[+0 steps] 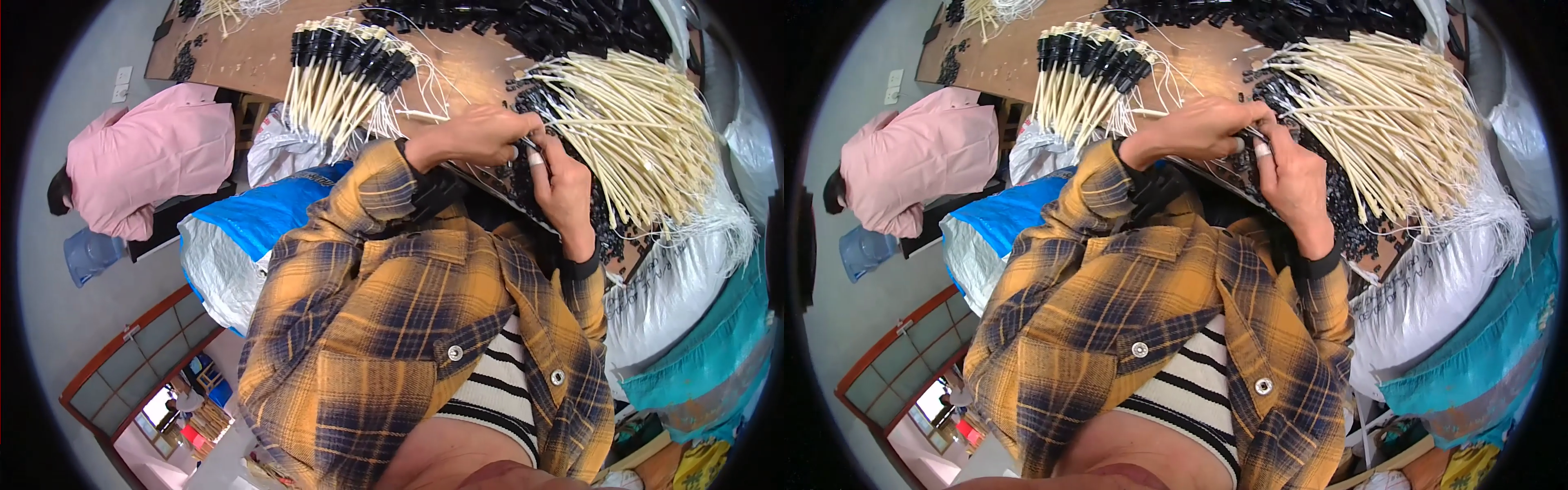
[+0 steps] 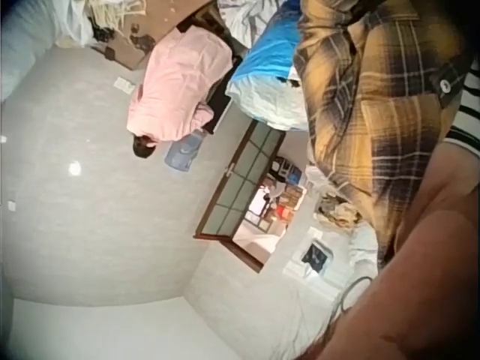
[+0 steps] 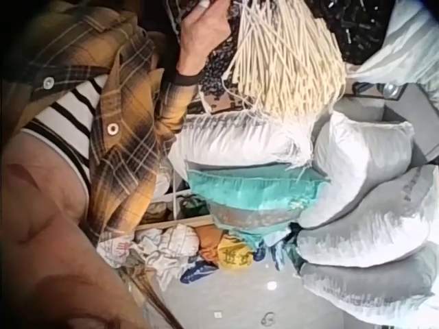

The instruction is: The person assembles components by hand, picking up a white cord and a black plastic piece, threading the cord through the piece, and sliding it down to join the others.

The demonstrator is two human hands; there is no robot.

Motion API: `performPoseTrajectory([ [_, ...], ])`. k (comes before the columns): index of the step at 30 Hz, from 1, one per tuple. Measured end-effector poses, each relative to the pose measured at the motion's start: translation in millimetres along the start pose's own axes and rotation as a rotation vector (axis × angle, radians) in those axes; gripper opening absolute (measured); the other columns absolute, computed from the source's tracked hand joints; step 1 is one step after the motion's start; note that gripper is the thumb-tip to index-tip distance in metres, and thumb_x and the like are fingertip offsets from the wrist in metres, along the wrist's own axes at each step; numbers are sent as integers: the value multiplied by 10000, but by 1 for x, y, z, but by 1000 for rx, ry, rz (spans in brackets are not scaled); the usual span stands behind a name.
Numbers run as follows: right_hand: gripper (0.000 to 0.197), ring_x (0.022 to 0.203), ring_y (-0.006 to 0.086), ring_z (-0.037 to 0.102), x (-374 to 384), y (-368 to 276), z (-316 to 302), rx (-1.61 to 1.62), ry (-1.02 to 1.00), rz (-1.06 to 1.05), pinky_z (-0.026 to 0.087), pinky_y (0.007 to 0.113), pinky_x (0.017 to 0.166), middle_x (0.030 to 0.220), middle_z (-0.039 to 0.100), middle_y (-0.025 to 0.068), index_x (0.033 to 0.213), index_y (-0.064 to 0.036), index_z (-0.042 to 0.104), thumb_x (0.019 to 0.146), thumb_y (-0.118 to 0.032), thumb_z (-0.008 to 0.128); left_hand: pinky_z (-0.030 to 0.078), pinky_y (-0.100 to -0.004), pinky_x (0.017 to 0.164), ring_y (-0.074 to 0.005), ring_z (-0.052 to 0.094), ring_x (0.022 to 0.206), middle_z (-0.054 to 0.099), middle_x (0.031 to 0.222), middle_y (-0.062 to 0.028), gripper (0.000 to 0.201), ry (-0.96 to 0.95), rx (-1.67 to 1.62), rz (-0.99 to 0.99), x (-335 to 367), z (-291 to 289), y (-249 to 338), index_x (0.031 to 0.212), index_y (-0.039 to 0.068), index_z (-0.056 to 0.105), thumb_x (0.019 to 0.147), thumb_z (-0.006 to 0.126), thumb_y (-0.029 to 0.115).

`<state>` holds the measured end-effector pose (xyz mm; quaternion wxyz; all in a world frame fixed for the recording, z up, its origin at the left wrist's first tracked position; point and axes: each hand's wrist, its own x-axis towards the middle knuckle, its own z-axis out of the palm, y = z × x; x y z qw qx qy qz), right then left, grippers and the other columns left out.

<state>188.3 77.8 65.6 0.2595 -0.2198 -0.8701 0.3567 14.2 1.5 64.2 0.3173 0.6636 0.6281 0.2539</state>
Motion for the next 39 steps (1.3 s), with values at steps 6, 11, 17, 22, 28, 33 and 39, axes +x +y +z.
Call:
performPoseTrajectory([
  [6,105,556,294,587,1,5,-4,-147,-96,-22,440,352,517,675,594,141,985,-68,623,884,-96,611,489,-309,628,-196,635,746,648,777,-52,150,461,-133,127,0,6,-9,774,60,670,647,664,-20],
  [11,134,565,248,589,0,-3,-7,-26,-79,16,451,318,541,719,610,137,1016,-57,627,884,-58,600,488,-306,638,-205,619,733,635,762,-39,191,552,-300,388,0,9,-5,752,59,655,613,671,-70],
  [17,161,607,127,555,-11,9,-10,135,-168,26,448,253,590,768,636,99,1022,-13,656,877,-14,586,515,-303,708,-199,630,790,653,828,-52,175,449,-259,441,3,14,-4,804,41,659,665,693,-60],
  [22,178,744,67,555,-26,22,-17,97,-62,431,451,228,676,835,663,68,1015,29,666,880,-50,582,514,-356,848,-235,592,994,641,1023,-31,296,396,226,112,31,24,-47,1016,108,655,725,676,55],
  [28,172,636,28,422,-34,46,-16,213,9,516,347,188,568,736,550,-51,1004,28,671,895,-54,567,508,-266,822,-142,612,950,653,974,-33,272,334,-127,-204,-9,1,-89,1036,86,659,777,638,5],
  [33,109,575,1,310,-25,38,-7,305,6,570,232,191,508,648,404,-105,898,12,658,890,-56,573,526,-258,769,-119,652,800,695,882,-34,241,317,-150,-418,-27,-10,-90,1022,59,658,781,667,42],
  [39,106,576,-2,306,-18,33,-3,341,5,636,224,190,505,642,418,-108,865,9,654,896,-82,609,534,-332,709,-172,660,759,692,869,-67,285,476,160,-202,15,22,-67,1009,77,661,726,684,59],
])
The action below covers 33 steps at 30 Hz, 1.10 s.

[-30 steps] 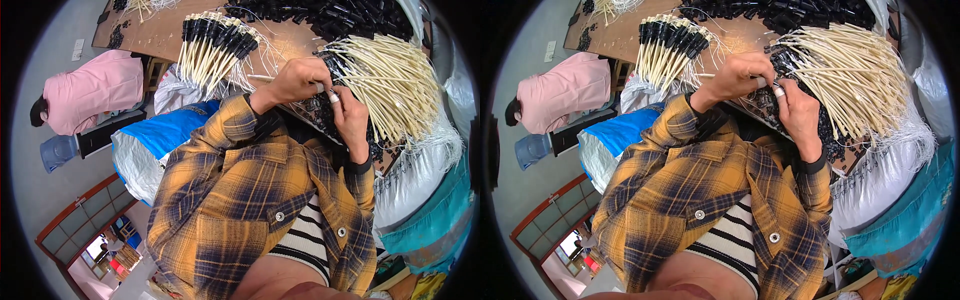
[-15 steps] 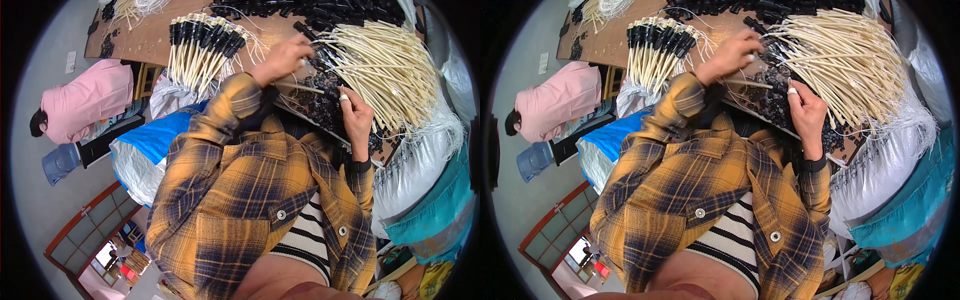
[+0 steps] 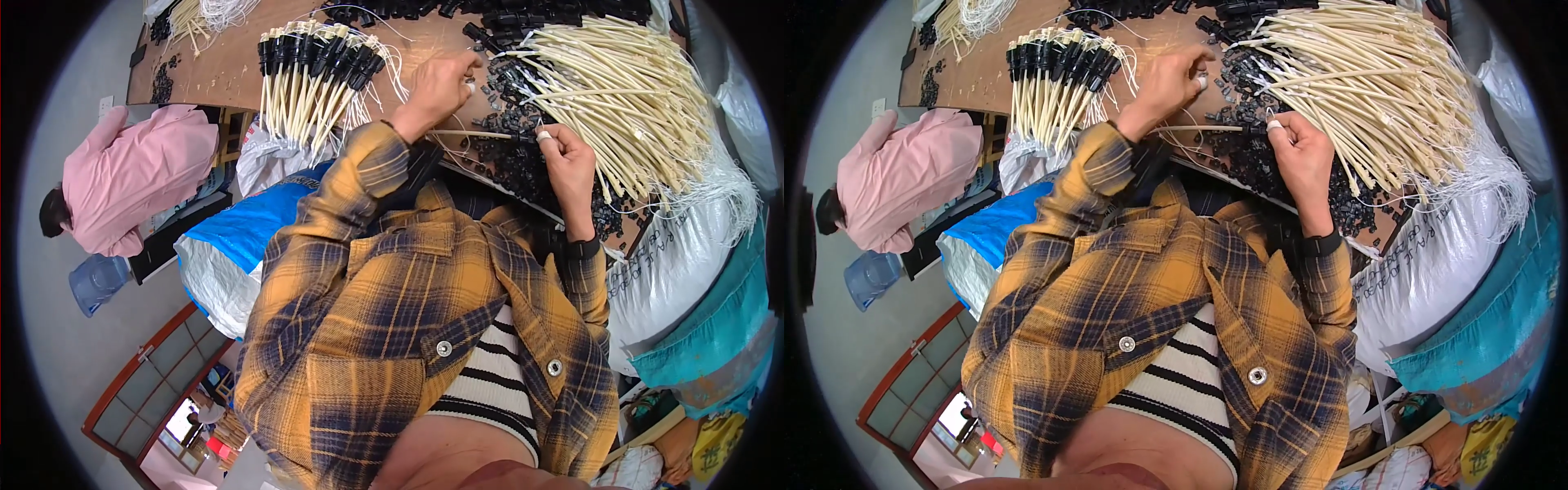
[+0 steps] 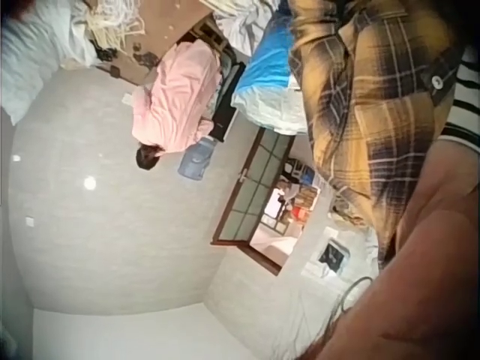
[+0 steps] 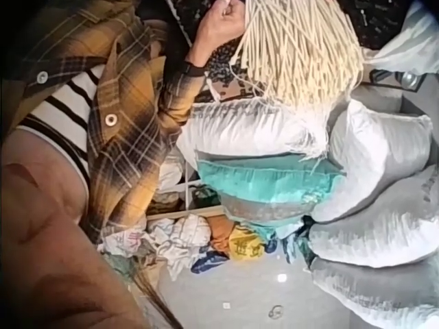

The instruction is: The person assembles components by hand, picking up a white cord and a black plastic piece, threading the cord through the piece, and sliding it down to join the others.

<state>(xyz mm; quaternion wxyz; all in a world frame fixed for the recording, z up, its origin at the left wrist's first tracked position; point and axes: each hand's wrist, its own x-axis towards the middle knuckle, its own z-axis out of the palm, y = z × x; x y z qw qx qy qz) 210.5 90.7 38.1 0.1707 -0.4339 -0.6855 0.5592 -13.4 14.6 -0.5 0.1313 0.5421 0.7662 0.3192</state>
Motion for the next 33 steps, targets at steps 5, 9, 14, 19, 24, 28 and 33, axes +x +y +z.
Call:
performPoseTrajectory([
  [5,127,568,-7,307,3,9,0,31,38,39,226,193,499,638,436,-113,835,3,657,892,-110,644,535,-266,655,-178,663,749,683,855,-82,309,-30,-225,97,0,2,27,1028,87,701,736,644,0],
  [9,136,546,0,351,12,9,8,47,9,30,271,198,487,601,473,-98,800,-3,665,867,-121,656,533,-235,653,-119,652,705,675,857,-54,223,143,-358,324,-8,1,66,932,29,723,764,601,-53],
  [14,112,561,-17,339,12,6,11,38,7,56,240,178,493,641,471,-119,822,-7,662,890,-90,631,529,-209,694,-104,644,734,658,863,-51,177,-49,-819,-176,-15,11,52,918,-67,668,798,540,-94],
  [19,127,552,-9,342,11,3,13,15,13,46,250,181,492,620,464,-111,804,-10,661,883,-106,636,542,-219,672,-115,660,757,659,821,-64,150,-19,-1129,-309,-13,19,55,875,-61,624,771,523,-98],
  [24,120,553,-8,346,12,3,13,-9,11,74,256,181,490,619,468,-107,811,-10,666,878,-107,640,512,-198,688,-82,613,726,631,831,-45,130,-13,-1138,-217,-16,19,52,876,-39,591,789,533,-116],
  [28,116,537,9,436,16,4,17,26,-12,51,345,188,502,603,560,-60,831,-8,686,836,-120,656,477,-182,644,-60,604,749,622,834,-19,188,110,-879,-62,-17,28,76,896,-10,590,748,575,-126],
  [33,101,585,-19,387,11,-4,11,489,-174,59,286,159,516,707,514,-100,946,1,662,885,-54,604,480,-187,650,-64,607,749,630,827,-18,280,297,-607,49,-15,30,80,971,11,605,724,621,-120],
])
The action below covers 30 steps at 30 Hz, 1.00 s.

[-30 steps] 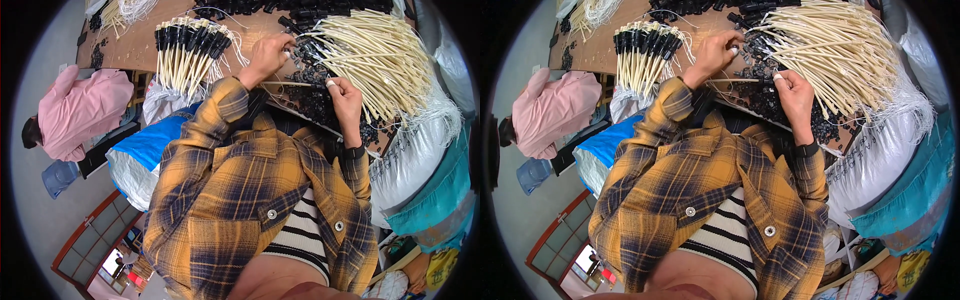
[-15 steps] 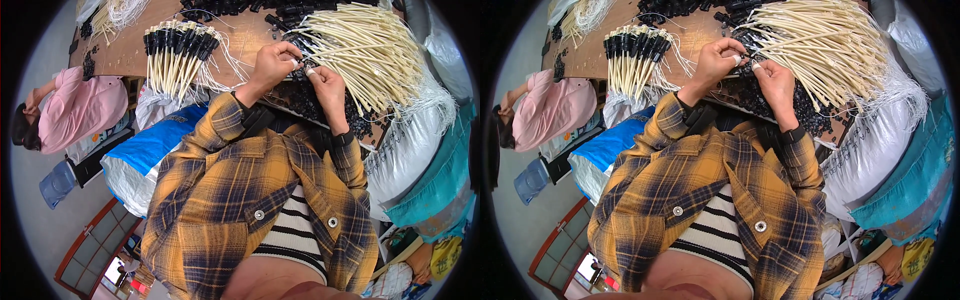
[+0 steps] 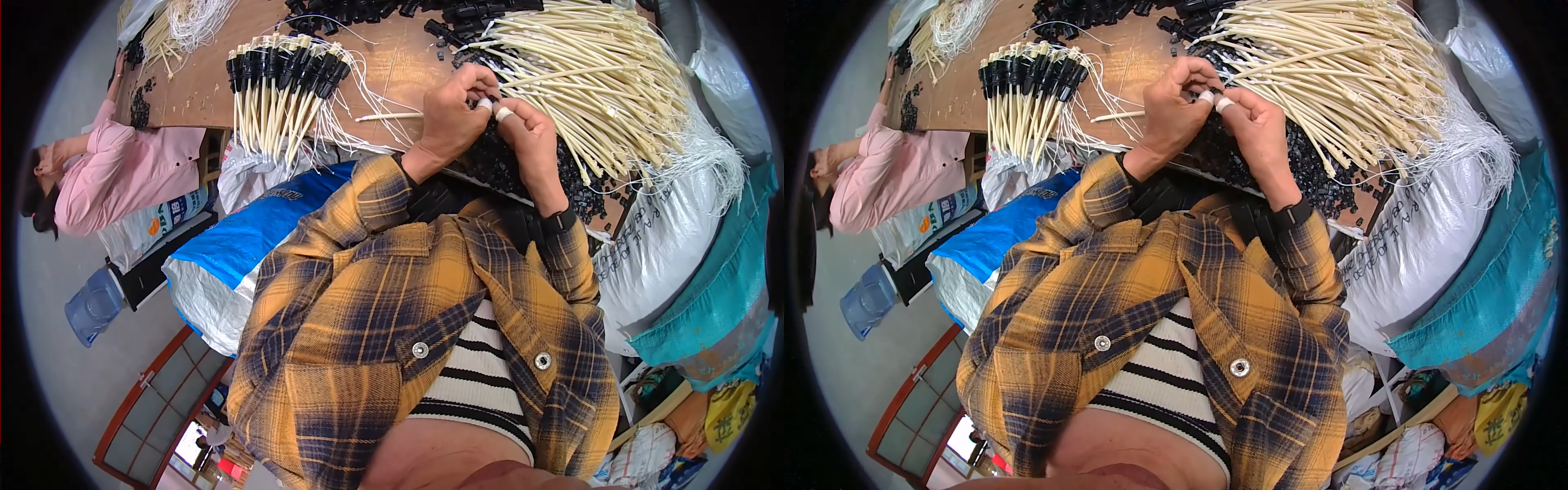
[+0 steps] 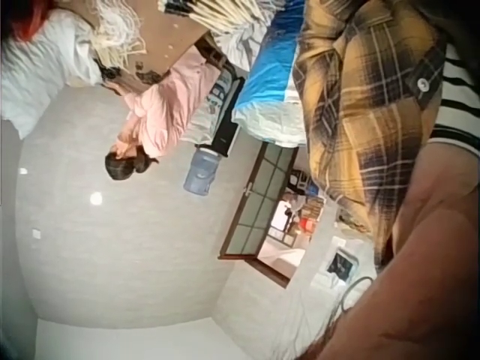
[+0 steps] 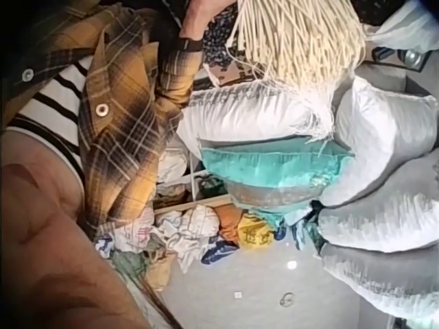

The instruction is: The person assembles components by hand, picking up a white cord and a black plastic piece, threading the cord through the piece, and sliding it down to join the others.

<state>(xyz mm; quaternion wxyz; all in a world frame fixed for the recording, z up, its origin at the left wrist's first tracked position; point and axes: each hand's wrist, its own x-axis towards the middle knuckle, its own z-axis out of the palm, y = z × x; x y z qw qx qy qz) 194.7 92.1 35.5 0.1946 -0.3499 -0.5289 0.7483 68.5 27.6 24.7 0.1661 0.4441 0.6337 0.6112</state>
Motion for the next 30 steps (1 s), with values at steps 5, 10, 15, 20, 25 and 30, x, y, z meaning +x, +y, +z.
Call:
performPoseTrajectory([
  [5,109,594,-12,375,-1,6,-2,-164,117,-134,279,161,526,705,506,-96,965,11,663,884,-42,612,482,-199,649,-65,606,729,656,836,-29,232,-149,50,-129,0,-10,-6,962,5,668,740,645,-56],
  [10,119,588,2,351,-7,2,0,-537,149,-273,263,173,519,684,476,-89,962,17,662,884,-70,642,478,-205,639,-61,600,729,678,860,-44,112,-225,74,-240,1,-18,-4,848,-6,703,749,661,24],
  [15,125,490,-7,314,-14,-11,-2,300,42,-79,253,157,460,611,446,-90,1002,-7,637,907,-81,604,516,-235,644,-127,651,796,696,933,-57,287,-255,235,179,7,-26,0,1013,35,677,726,674,35],
  [20,184,457,14,325,-13,-9,-20,551,-122,-52,279,174,442,617,452,-79,1073,-23,634,911,-79,565,529,-332,670,-258,672,786,687,909,-130,320,-535,180,100,2,-27,-6,1042,45,651,722,660,44],
  [25,274,538,153,574,-21,-19,-16,-1091,-18,-718,462,265,516,803,705,57,1097,-115,692,850,-58,590,508,-361,607,-270,664,688,683,797,-147,256,-501,291,86,5,-33,1,964,37,672,711,640,56],
  [30,194,475,88,439,-14,-17,-7,-687,90,-334,350,247,457,564,548,16,942,-85,719,779,-181,755,507,-349,526,-247,661,639,673,748,-91,190,-449,473,256,3,-35,9,886,82,672,701,632,60],
])
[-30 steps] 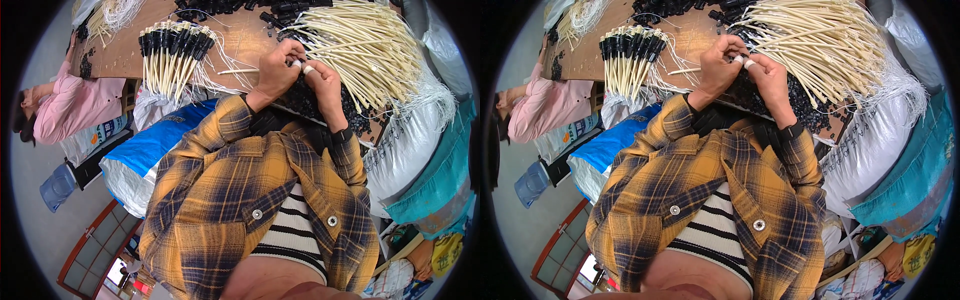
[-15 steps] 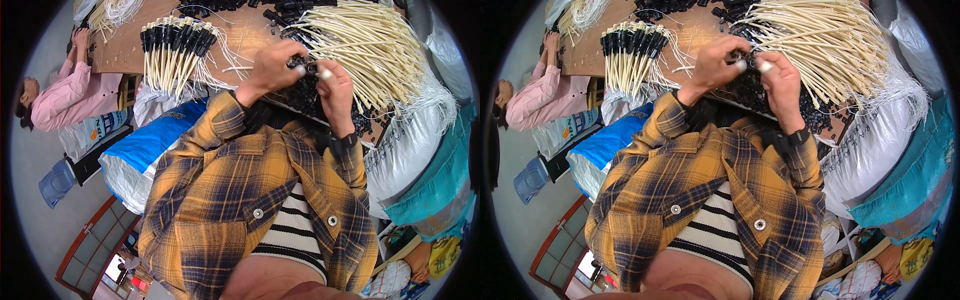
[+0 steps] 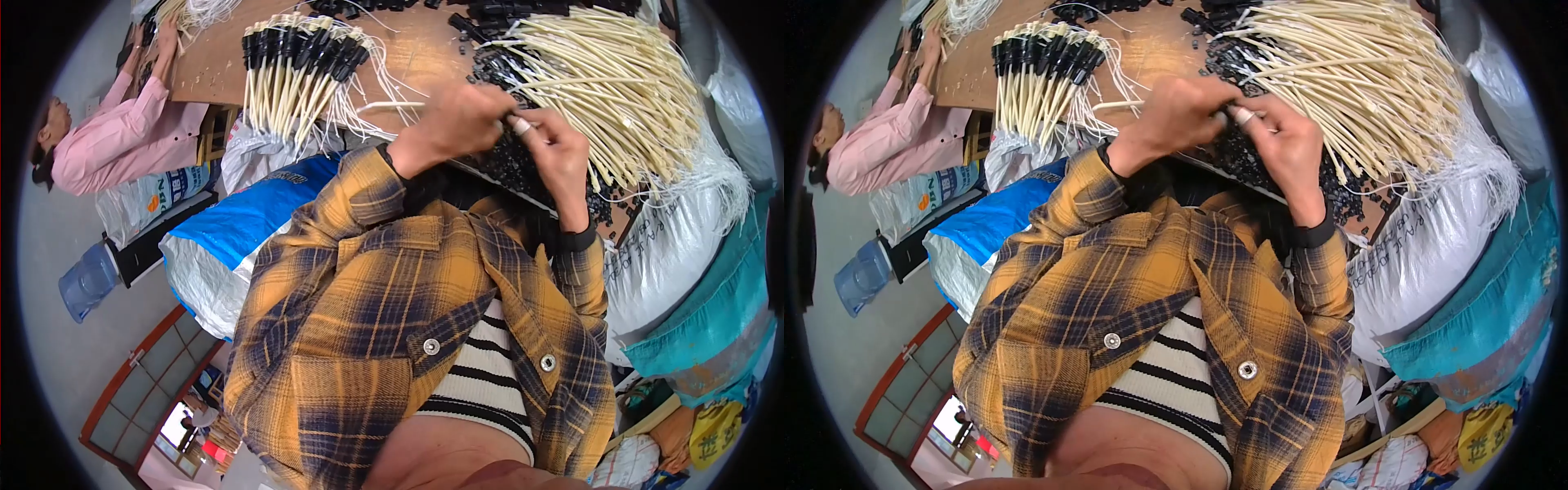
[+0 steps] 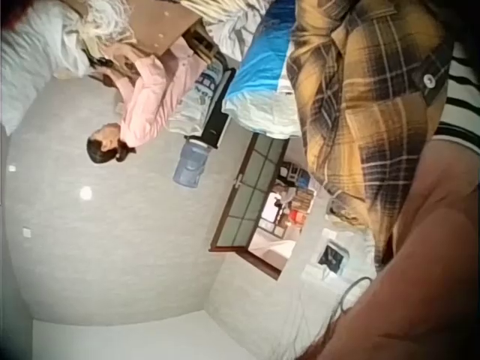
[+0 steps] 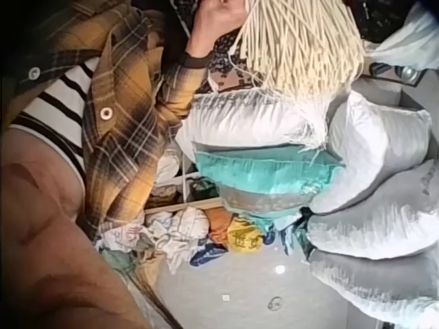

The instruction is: The person assembles components by hand, picking up a white cord and a black plastic piece, threading the cord through the piece, and sliding it down to join the others.

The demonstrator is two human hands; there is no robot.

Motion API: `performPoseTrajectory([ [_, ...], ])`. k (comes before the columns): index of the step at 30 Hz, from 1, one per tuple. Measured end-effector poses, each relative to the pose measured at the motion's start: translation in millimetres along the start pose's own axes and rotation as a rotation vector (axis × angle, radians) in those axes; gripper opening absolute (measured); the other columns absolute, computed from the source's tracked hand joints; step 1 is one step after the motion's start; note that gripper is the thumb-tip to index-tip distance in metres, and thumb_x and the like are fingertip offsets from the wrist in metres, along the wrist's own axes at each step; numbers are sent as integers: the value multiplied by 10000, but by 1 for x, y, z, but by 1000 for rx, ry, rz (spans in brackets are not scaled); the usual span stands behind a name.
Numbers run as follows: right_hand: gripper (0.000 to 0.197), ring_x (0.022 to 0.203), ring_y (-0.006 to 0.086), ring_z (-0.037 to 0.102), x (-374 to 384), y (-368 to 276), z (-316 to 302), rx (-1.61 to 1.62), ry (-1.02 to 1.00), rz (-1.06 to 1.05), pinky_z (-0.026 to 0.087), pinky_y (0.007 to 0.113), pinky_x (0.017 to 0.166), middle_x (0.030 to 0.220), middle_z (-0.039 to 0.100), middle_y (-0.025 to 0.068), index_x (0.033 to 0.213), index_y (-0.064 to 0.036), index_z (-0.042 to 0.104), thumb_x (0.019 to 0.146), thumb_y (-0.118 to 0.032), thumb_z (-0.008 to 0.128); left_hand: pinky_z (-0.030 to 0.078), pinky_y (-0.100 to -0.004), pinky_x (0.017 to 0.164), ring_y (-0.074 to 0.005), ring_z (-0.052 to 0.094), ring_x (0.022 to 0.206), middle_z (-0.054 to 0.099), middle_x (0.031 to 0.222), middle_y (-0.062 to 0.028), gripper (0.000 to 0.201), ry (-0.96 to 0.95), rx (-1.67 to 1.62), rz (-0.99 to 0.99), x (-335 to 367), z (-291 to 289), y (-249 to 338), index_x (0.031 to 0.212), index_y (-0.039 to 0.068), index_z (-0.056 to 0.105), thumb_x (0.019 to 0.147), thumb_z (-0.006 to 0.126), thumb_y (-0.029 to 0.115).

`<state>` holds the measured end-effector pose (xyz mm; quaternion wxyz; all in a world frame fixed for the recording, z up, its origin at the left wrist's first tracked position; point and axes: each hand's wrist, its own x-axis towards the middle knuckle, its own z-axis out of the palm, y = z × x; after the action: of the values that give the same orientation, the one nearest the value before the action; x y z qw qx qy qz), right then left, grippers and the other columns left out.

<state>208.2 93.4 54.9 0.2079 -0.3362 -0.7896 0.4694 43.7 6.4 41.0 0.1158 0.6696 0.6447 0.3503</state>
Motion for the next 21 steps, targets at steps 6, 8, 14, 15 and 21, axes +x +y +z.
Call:
performPoseTrajectory([
  [6,210,538,25,364,9,-12,15,101,-63,191,271,204,470,619,482,-59,999,-21,666,811,-85,735,477,-329,481,-223,624,571,626,671,-44,179,0,276,69,-3,-23,2,865,100,658,697,627,46],
  [8,234,567,30,420,9,-26,21,14,41,-40,305,197,478,697,555,-36,1032,-31,670,813,-83,733,473,-319,480,-219,623,572,631,673,-46,157,97,230,73,-8,-35,-5,843,97,663,700,623,45],
  [14,165,819,144,647,20,-18,7,-164,147,-350,512,254,699,983,689,90,1024,-30,674,863,-28,636,359,-491,773,-310,559,840,615,898,-100,203,584,646,-113,-37,-119,-78,870,87,663,694,639,184],
  [15,184,864,191,652,19,-17,14,-175,59,-407,504,281,771,972,682,106,1021,-33,673,838,-46,661,289,-524,972,-339,511,1026,580,1071,-127,311,532,680,-304,-41,-132,-70,942,44,630,675,638,204],
  [21,193,721,294,637,7,8,9,-351,26,-192,494,332,635,858,679,96,926,-77,702,791,-212,726,411,-464,897,-372,547,1016,607,1049,-161,364,504,403,-75,-11,-106,-60,1031,24,608,683,618,131],
])
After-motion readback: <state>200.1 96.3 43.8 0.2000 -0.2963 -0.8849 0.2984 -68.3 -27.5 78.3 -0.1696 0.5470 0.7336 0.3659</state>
